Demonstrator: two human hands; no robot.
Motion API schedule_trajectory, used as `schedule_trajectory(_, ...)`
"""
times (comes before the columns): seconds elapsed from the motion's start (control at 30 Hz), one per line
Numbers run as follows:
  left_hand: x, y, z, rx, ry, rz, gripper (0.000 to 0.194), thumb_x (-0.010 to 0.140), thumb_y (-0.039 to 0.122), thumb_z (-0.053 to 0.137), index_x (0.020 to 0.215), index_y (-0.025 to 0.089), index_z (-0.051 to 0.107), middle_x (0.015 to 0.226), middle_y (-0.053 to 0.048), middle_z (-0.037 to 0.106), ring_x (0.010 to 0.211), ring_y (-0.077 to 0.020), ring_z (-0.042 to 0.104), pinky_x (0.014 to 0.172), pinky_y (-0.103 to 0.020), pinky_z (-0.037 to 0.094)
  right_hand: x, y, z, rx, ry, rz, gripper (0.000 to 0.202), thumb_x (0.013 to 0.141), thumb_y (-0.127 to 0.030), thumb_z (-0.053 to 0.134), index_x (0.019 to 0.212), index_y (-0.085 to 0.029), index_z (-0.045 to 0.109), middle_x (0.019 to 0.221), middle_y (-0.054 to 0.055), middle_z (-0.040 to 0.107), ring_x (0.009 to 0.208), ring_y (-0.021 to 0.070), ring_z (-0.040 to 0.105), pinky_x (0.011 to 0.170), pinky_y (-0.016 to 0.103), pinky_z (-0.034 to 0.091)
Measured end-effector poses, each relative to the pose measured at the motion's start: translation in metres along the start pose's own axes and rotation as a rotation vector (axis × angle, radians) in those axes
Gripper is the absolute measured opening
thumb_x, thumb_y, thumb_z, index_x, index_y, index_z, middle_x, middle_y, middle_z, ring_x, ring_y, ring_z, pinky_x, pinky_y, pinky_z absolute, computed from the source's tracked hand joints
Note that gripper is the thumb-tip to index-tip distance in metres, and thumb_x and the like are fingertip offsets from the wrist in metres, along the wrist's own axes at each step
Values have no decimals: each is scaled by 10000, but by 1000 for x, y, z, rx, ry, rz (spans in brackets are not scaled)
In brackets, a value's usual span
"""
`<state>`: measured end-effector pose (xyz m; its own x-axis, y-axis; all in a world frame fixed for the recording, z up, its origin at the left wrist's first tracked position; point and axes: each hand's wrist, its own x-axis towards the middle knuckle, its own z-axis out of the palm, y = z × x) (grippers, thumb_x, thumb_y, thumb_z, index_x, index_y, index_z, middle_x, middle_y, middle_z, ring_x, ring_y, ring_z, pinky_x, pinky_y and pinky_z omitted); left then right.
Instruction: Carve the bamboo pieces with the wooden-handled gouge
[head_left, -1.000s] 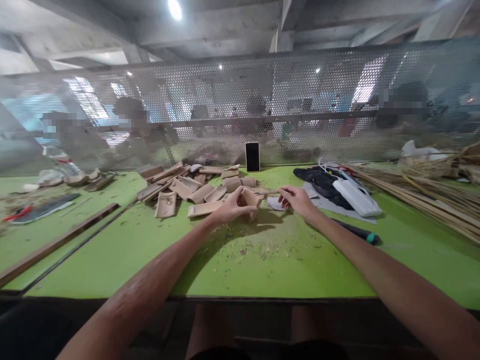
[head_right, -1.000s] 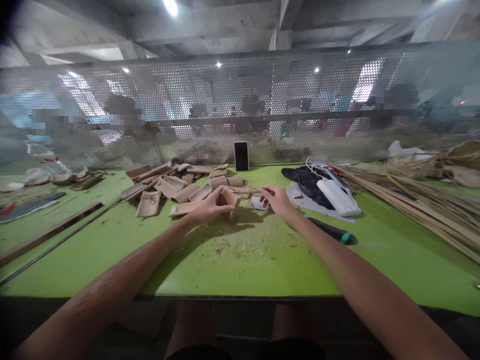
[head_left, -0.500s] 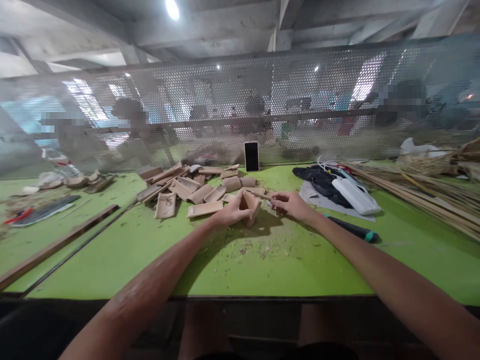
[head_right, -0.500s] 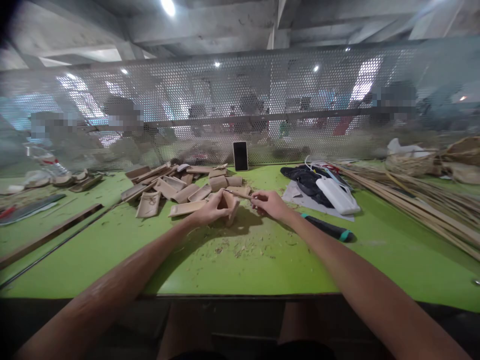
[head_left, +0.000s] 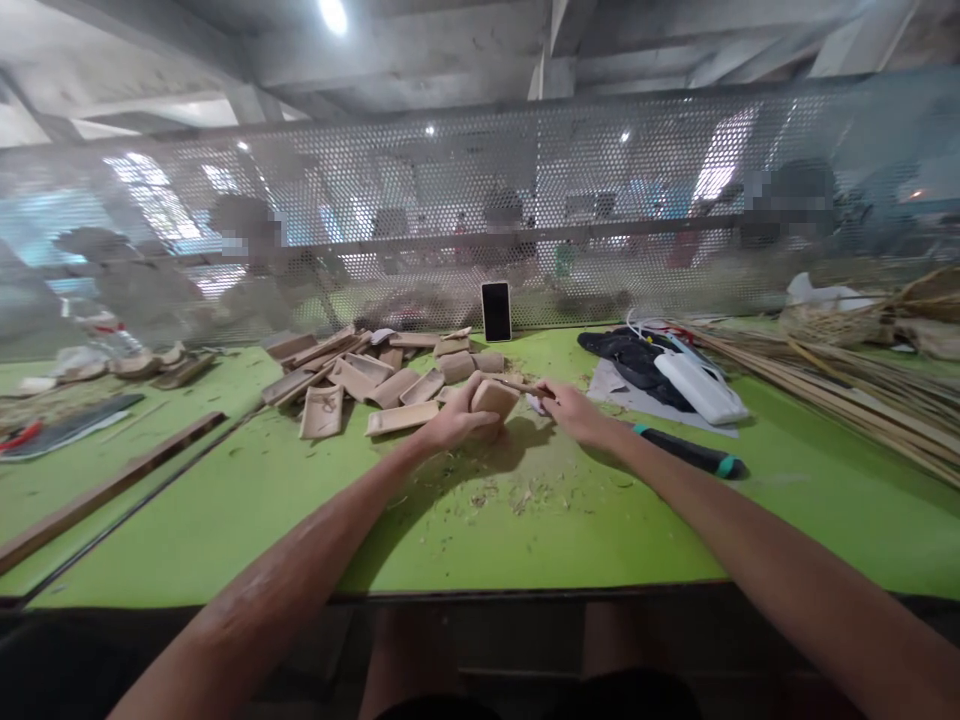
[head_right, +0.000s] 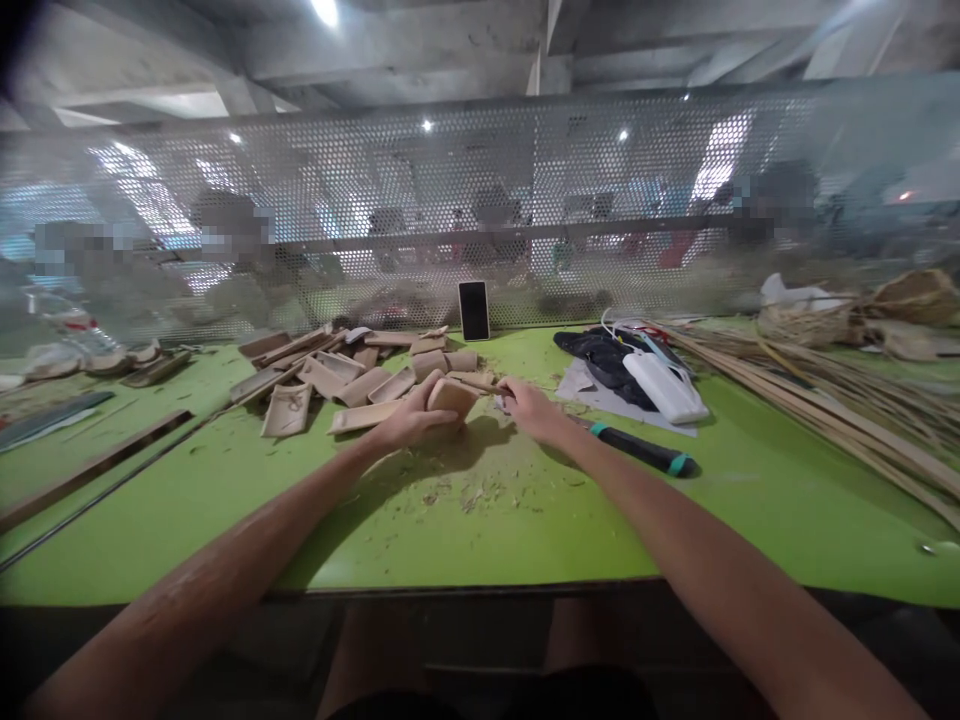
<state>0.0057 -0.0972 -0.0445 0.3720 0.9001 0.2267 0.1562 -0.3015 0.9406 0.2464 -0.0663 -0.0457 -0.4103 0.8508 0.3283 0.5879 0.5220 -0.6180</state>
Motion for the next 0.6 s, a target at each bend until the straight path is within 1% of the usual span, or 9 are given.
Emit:
schedule_trajectory(0.07,0,2,1,-30,37,2,403,722,345,713,973,216,425,876,-26,639,745,-187,665,612,-279,508,-2,-2,2,-13,47,-4,198,936,-205,434,966,-184,629,766,19,608,678,176,521,642,287,363)
schedule_trajectory(0.1,0,2,1,-23,69,16,396,719,335,707,953,221,409,878,-20,629,759,-183,659,633,-283,508,-2,-3,4,-10,73,0,193,947,-221,427,967,-184,616,763,17,598,683,178,521,645,287,362)
schedule_trajectory(0.17,1,0,1,38,142,55,396,711,315,710,922,231,385,903,-9,607,813,-171,635,697,-287,504,-3,-5,6,10,118,20,205,973,-286,421,979,-188,602,743,11,581,681,183,522,636,286,360)
schedule_trajectory(0.23,4,-6,1,91,181,81,420,720,314,719,934,239,365,937,-5,597,865,-166,612,761,-292,496,-3,-7,8,44,164,30,230,985,-334,425,1003,-192,604,727,7,572,686,189,528,633,286,367)
schedule_trajectory(0.33,9,-17,2,142,176,110,489,738,348,740,1045,238,376,984,-12,588,921,-173,598,815,-296,484,0,-7,9,59,206,-28,271,991,-360,432,978,-185,638,760,28,578,738,202,546,677,297,398)
schedule_trajectory(0.43,13,-25,3,224,154,138,518,780,417,729,1166,210,451,1042,-34,592,968,-197,592,847,-309,477,2,-4,9,34,230,-108,243,957,-331,500,973,-176,685,872,59,584,815,211,561,729,306,419)
schedule_trajectory(0.5,13,-26,4,264,140,160,477,812,439,704,1169,195,502,1061,-45,609,998,-217,594,872,-321,474,3,-2,8,26,256,-121,211,935,-306,534,966,-181,702,884,60,572,831,214,561,734,306,426)
schedule_trajectory(0.6,13,-23,5,285,132,189,442,822,440,698,1146,184,539,1086,-57,633,1041,-241,597,902,-329,475,3,0,7,17,284,-120,217,941,-324,554,894,-179,709,842,56,551,804,210,557,721,308,437)
